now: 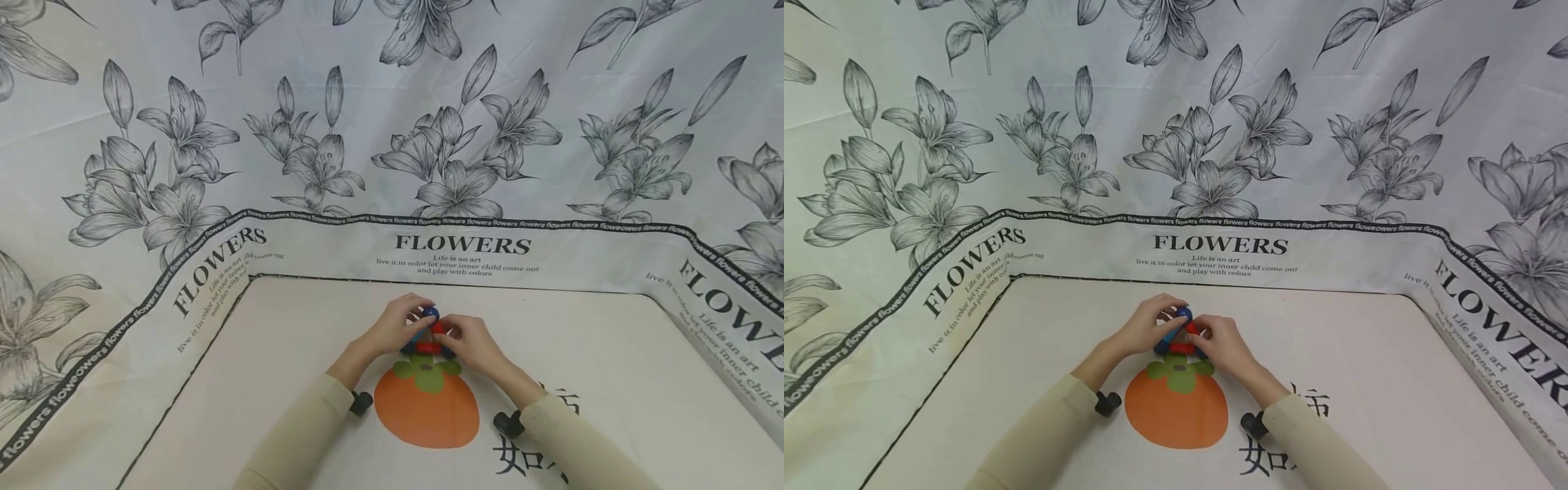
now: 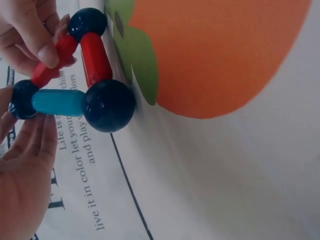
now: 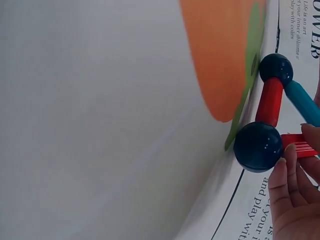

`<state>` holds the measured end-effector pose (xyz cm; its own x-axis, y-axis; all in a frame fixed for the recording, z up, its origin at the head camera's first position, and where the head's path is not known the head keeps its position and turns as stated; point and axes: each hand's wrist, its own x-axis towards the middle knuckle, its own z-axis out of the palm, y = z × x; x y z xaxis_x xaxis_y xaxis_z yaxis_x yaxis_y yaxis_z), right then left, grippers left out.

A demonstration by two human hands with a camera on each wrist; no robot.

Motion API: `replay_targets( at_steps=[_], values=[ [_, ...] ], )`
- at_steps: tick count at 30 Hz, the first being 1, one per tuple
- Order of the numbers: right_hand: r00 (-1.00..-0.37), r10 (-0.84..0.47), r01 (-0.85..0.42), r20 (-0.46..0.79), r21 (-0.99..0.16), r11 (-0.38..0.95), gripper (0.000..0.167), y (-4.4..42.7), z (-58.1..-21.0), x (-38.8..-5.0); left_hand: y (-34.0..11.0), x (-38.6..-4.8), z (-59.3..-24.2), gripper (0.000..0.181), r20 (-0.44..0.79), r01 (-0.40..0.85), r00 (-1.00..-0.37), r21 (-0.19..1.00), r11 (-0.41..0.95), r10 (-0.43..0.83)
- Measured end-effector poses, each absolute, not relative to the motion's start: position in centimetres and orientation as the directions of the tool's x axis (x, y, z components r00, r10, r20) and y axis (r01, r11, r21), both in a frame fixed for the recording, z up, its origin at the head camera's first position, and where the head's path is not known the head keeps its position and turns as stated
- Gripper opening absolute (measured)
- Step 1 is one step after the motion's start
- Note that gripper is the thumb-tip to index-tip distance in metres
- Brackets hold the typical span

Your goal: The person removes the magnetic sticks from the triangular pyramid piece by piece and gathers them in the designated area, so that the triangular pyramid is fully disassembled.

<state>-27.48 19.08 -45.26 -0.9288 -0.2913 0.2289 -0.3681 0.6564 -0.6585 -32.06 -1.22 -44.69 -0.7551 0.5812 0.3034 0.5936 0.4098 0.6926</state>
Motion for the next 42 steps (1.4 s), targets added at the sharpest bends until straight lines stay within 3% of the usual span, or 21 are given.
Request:
replay_targets(
  at_steps=[13, 20, 42],
  values=[
    [-0.917, -0.318, -0.397, 0.241, -0.630, 0.667, 0.018, 19.4, -45.3, -27.7, -1.2, -31.7, -44.5, 0.032, 0.301, 0.572, -0.773, 0.711, 0.409, 0.558],
    [-0.930, -0.293, -0.364, 0.221, -0.645, 0.672, 0.019, 19.8, -45.0, -27.4, -2.0, -31.9, -44.1, 0.030, 0.308, 0.534, -0.820, 0.716, 0.450, 0.482],
    [-0.930, -0.303, -0.366, 0.208, -0.616, 0.698, 0.014, 23.7, -44.8, -27.0, -6.8, -32.6, -45.1, 0.029, 0.102, 0.312, -0.921, 0.770, 0.556, 0.376]
  ],
)
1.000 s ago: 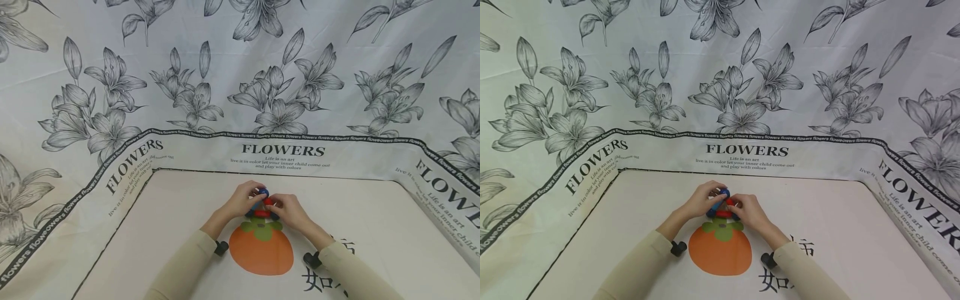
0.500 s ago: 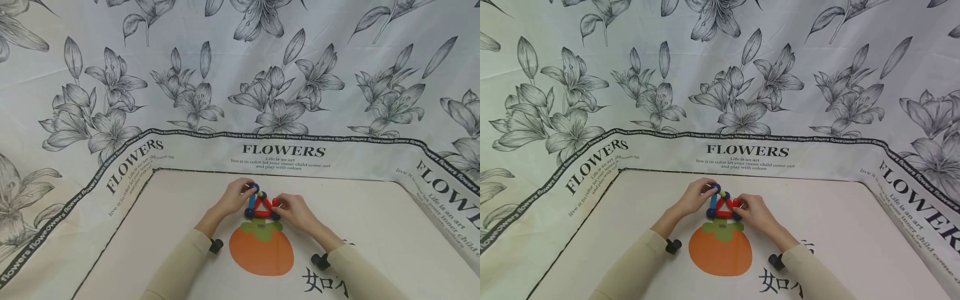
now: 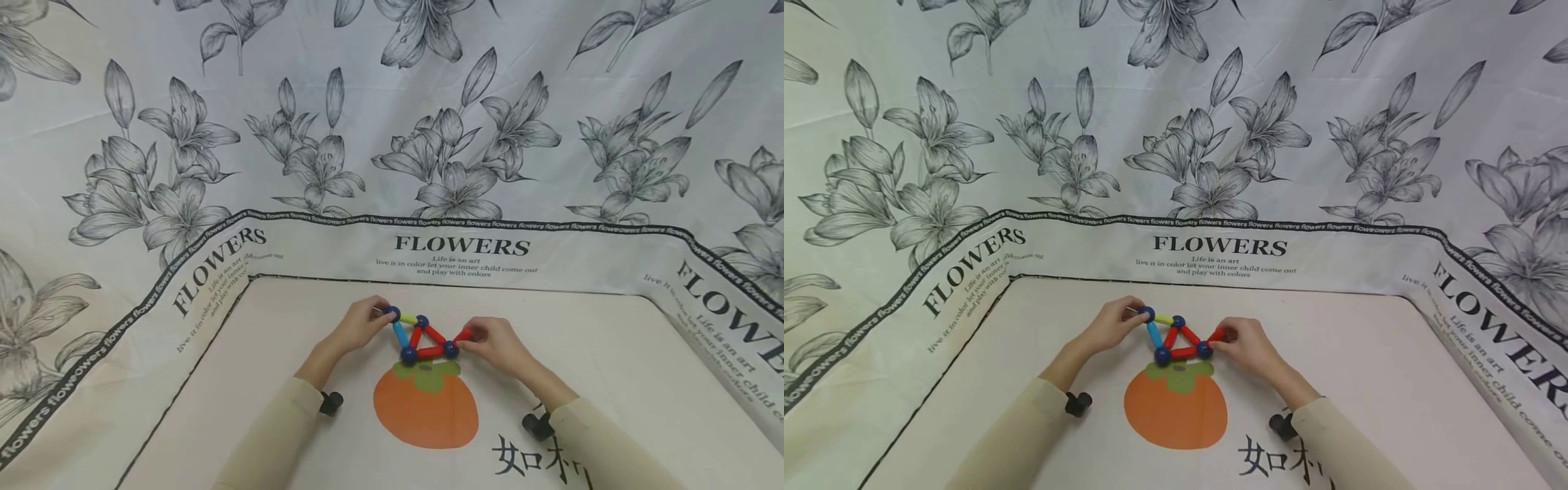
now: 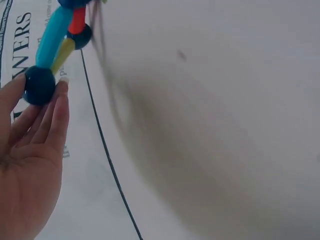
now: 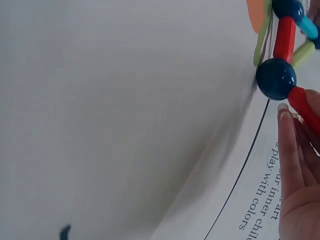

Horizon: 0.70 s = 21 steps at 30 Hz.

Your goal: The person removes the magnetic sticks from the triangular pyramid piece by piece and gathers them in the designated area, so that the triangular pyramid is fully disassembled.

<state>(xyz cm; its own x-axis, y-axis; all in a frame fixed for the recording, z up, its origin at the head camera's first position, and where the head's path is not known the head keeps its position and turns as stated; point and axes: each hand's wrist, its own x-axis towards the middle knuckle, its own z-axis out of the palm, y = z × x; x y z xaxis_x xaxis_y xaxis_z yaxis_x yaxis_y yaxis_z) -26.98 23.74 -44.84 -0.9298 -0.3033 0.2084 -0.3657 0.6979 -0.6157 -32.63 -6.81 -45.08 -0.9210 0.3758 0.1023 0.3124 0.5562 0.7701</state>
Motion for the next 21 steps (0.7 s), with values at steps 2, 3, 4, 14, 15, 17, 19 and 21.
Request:
replay_targets(
  at_steps=[2, 3, 4, 14, 15, 17, 19, 21],
  values=[
    [-0.935, -0.297, -0.351, 0.191, -0.604, 0.716, 0.013, 24.0, -44.9, -27.1, -7.8, -32.4, -45.4, 0.029, 0.064, 0.293, -0.921, 0.766, 0.573, 0.385],
    [-0.938, -0.293, -0.344, 0.184, -0.598, 0.724, 0.013, 24.1, -45.0, -27.2, -8.3, -32.3, -45.6, 0.029, 0.048, 0.289, -0.918, 0.761, 0.581, 0.394],
    [-0.938, -0.296, -0.345, 0.182, -0.595, 0.726, 0.013, 24.3, -45.0, -27.3, -8.7, -32.2, -45.7, 0.030, 0.032, 0.284, -0.916, 0.756, 0.590, 0.400],
    [-0.917, -0.363, -0.391, 0.168, -0.571, 0.722, 0.014, 25.9, -45.6, -28.1, -10.1, -30.9, -46.3, 0.023, -0.053, 0.311, -0.874, 0.702, 0.640, 0.482],
    [-0.913, -0.372, -0.399, 0.169, -0.563, 0.724, 0.015, 26.0, -45.7, -28.1, -10.1, -30.8, -46.3, 0.022, -0.053, 0.317, -0.871, 0.699, 0.641, 0.489],
    [-0.909, -0.384, -0.408, 0.164, -0.550, 0.729, 0.016, 26.3, -45.9, -28.2, -10.1, -30.5, -46.2, 0.022, -0.053, 0.323, -0.867, 0.696, 0.641, 0.496],
    [-0.904, -0.396, -0.417, 0.162, -0.544, 0.728, 0.017, 26.4, -46.0, -28.1, -10.0, -30.4, -46.2, 0.023, -0.048, 0.334, -0.864, 0.690, 0.642, 0.501],
    [-0.894, -0.415, -0.434, 0.167, -0.543, 0.718, 0.017, 26.5, -46.1, -28.1, -9.9, -30.3, -46.2, 0.023, -0.045, 0.339, -0.865, 0.683, 0.647, 0.501]
  ],
)
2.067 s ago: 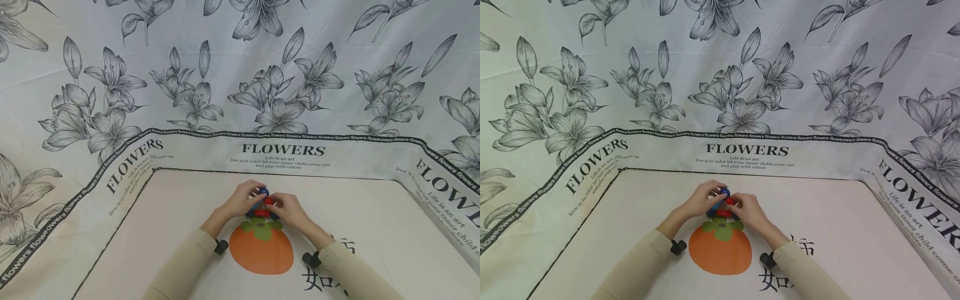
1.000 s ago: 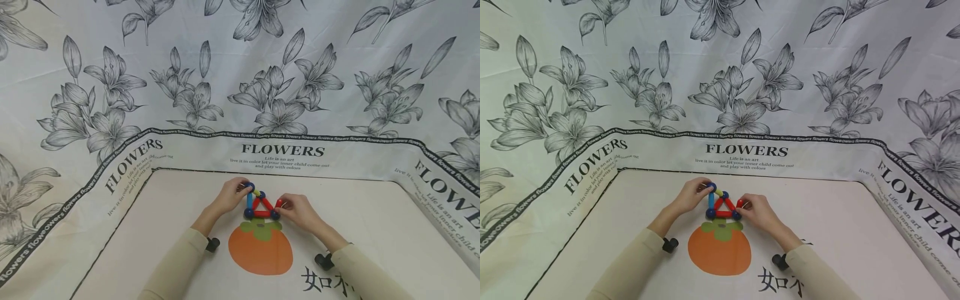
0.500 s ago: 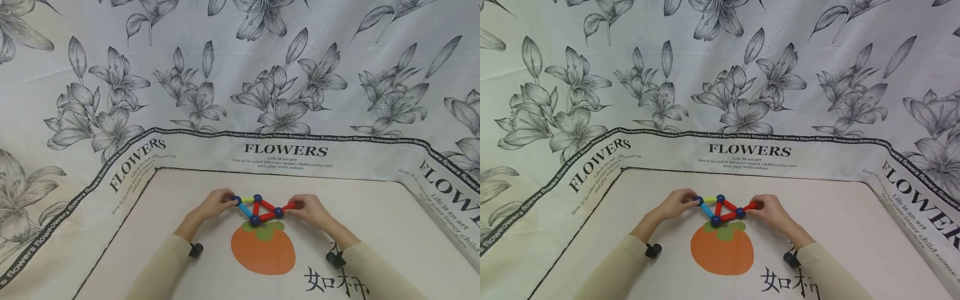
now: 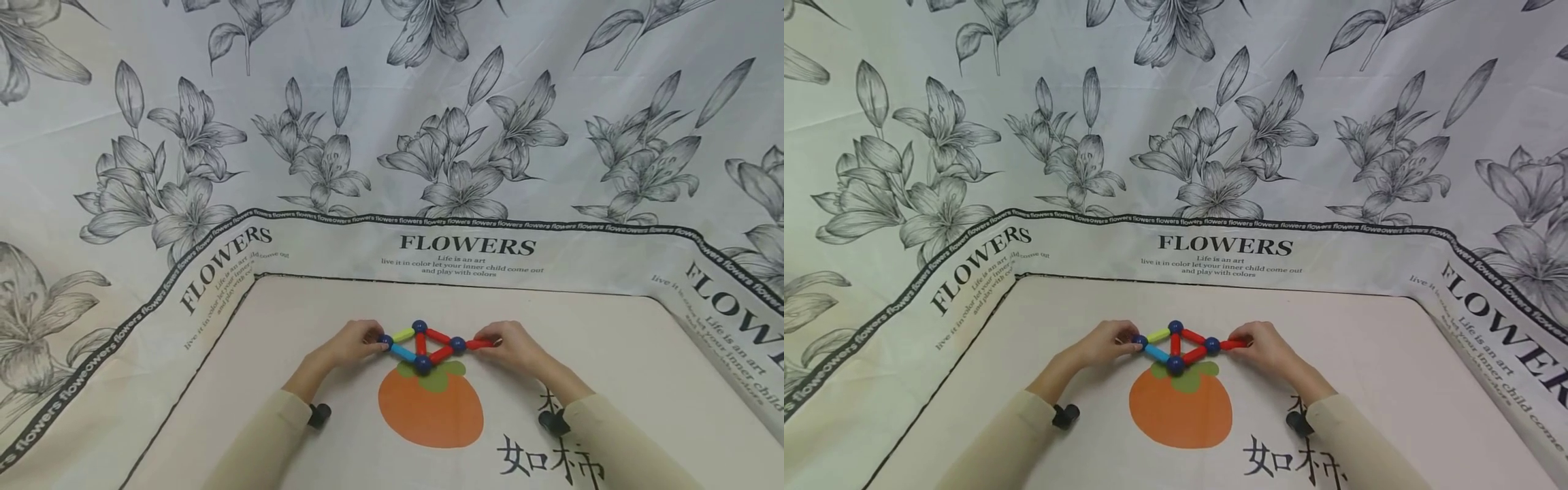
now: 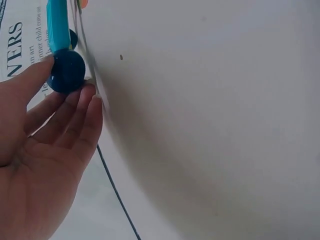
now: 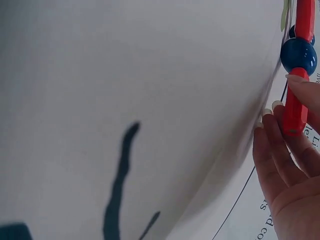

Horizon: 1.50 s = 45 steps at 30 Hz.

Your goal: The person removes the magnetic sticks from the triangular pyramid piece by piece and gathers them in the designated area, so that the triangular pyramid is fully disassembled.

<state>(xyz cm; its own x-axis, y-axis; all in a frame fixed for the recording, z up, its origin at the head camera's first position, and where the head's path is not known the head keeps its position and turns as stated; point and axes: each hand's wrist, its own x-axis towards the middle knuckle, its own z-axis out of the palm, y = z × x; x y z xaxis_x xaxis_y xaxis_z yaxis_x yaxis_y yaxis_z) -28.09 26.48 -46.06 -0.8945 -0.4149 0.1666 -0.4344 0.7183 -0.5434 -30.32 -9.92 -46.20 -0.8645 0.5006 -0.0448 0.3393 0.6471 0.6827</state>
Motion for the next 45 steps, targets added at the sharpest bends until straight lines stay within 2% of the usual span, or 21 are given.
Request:
replay_targets(
  at_steps=[11, 19, 25, 31, 40, 45],
  values=[
    [-0.909, -0.403, -0.392, 0.111, -0.563, 0.728, 0.017, 26.4, -46.4, -28.3, -9.9, -30.5, -46.8, 0.026, -0.054, 0.340, -0.861, 0.678, 0.651, 0.506],
    [-0.891, -0.439, -0.431, 0.116, -0.522, 0.736, 0.026, 26.0, -45.4, -28.1, -9.9, -30.7, -46.9, 0.028, -0.078, 0.296, -0.873, 0.701, 0.649, 0.482],
    [-0.851, -0.501, -0.497, 0.157, -0.546, 0.674, 0.039, 23.0, -43.5, -27.4, -9.9, -30.5, -46.9, 0.030, -0.100, 0.264, -0.883, 0.702, 0.662, 0.458],
    [-0.843, -0.522, -0.498, 0.133, -0.561, 0.661, 0.044, 19.3, -43.0, -28.1, -9.7, -30.6, -47.0, 0.030, -0.084, 0.274, -0.882, 0.709, 0.650, 0.463],
    [-0.832, -0.541, -0.513, 0.126, -0.546, 0.662, 0.044, 15.8, -43.7, -29.5, -9.8, -30.6, -47.0, 0.029, -0.064, 0.302, -0.876, 0.700, 0.646, 0.479],
    [-0.807, -0.574, -0.550, 0.138, -0.530, 0.645, 0.038, 14.6, -44.6, -30.4, -10.0, -30.6, -46.8, 0.029, -0.051, 0.317, -0.871, 0.702, 0.638, 0.489]
  ],
)
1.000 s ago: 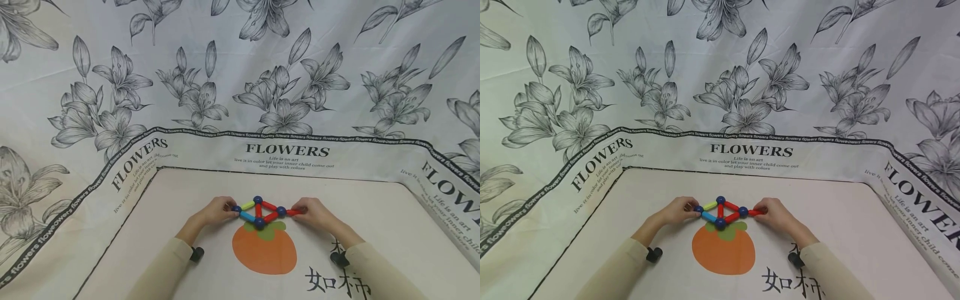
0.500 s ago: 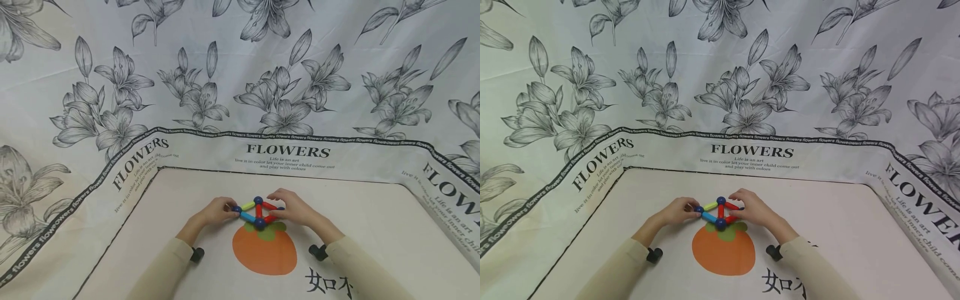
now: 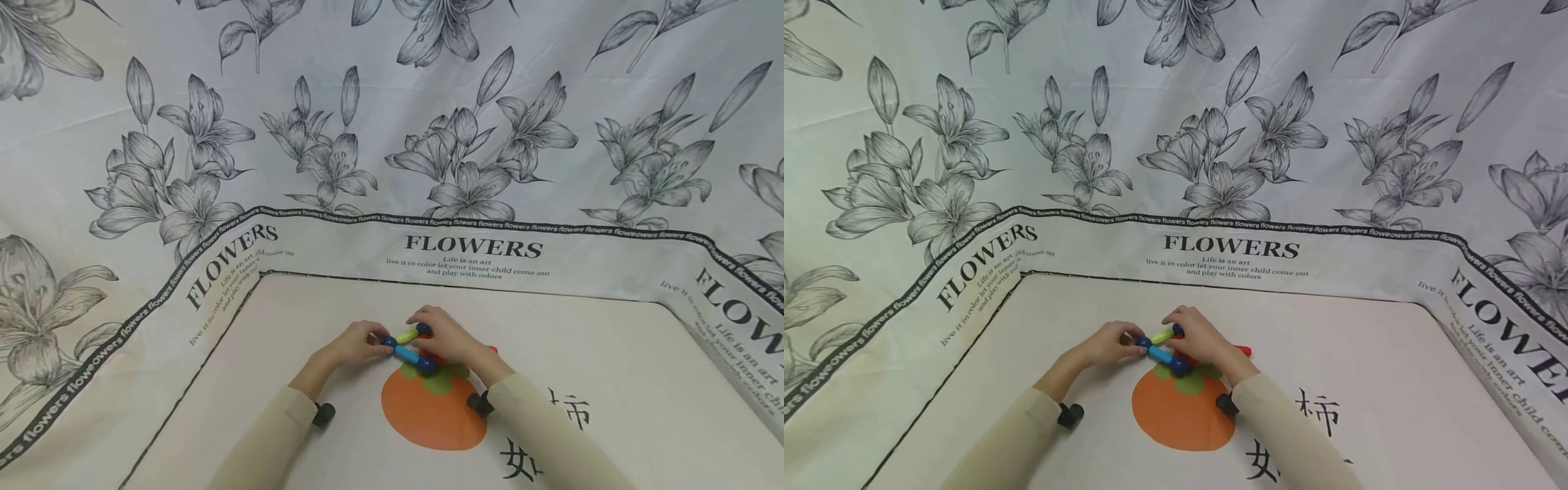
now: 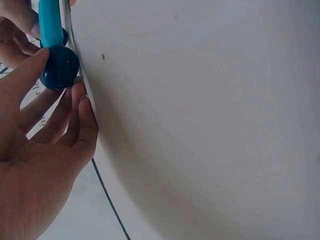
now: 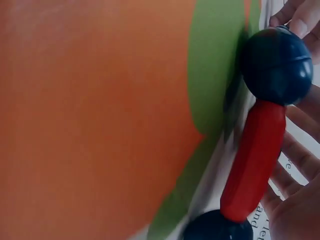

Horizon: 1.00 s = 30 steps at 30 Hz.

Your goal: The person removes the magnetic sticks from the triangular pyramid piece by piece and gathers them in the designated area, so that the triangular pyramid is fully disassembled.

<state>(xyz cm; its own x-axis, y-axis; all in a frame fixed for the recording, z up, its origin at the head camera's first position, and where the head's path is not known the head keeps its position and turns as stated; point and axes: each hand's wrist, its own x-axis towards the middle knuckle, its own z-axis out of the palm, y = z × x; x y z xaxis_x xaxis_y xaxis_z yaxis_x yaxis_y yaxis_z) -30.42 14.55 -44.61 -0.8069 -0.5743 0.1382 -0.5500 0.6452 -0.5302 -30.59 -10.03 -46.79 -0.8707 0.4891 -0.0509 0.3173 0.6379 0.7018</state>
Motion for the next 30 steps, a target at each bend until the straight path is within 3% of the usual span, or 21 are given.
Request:
replay_targets(
  at_steps=[13, 24, 30],
  values=[
    [-0.821, -0.565, -0.507, 0.083, -0.559, 0.656, 0.016, 12.5, -45.9, -31.8, -10.1, -30.7, -46.9, 0.028, -0.030, 0.349, -0.857, 0.702, 0.621, 0.515],
    [-0.905, -0.417, -0.391, 0.082, -0.542, 0.744, 0.013, 11.5, -46.0, -32.1, -10.2, -30.4, -46.5, 0.028, -0.044, 0.349, -0.852, 0.697, 0.627, 0.522],
    [-0.915, -0.399, -0.353, 0.052, -0.581, 0.734, 0.016, 11.8, -46.2, -32.0, -10.2, -30.4, -46.8, 0.028, -0.051, 0.348, -0.848, 0.696, 0.628, 0.527]
  ],
)
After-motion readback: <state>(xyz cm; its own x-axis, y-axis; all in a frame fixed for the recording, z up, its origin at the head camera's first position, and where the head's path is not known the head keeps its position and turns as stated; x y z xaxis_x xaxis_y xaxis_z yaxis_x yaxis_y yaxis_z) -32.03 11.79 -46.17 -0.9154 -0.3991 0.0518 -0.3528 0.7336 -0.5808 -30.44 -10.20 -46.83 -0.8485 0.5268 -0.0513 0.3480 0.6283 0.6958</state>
